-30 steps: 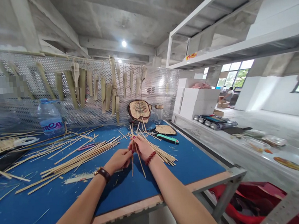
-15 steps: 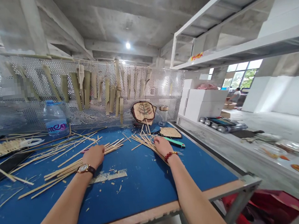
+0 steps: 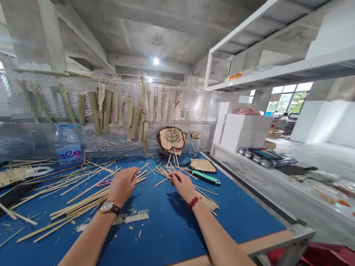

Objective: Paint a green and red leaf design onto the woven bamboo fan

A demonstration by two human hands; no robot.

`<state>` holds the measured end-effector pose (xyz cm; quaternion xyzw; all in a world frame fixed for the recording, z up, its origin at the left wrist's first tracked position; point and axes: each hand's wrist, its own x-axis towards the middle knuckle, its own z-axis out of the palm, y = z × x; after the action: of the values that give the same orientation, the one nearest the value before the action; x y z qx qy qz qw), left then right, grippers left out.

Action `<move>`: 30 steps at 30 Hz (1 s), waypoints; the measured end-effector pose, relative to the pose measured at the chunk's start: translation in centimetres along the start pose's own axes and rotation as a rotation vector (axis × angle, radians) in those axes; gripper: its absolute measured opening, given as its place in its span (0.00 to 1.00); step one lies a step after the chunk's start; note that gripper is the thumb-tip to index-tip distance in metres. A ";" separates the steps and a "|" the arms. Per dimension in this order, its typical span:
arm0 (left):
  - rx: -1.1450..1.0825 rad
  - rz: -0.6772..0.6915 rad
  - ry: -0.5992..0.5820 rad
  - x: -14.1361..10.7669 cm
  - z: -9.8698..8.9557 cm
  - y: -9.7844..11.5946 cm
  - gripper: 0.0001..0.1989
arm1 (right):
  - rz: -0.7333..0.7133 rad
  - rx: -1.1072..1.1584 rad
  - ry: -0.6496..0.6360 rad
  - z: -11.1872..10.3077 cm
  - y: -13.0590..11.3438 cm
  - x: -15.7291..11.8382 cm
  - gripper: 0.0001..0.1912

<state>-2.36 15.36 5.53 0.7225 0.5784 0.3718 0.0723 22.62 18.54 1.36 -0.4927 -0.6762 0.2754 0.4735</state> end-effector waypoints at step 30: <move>-0.795 -0.388 -0.667 -1.7 3.8 2.9 0.11 | 0.283 0.492 -0.465 2.2 -1.8 -2.3 0.07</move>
<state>2.16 14.20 3.57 0.5983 0.4619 0.2924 0.5858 20.01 15.98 1.09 -0.3769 -0.6043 0.5973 0.3688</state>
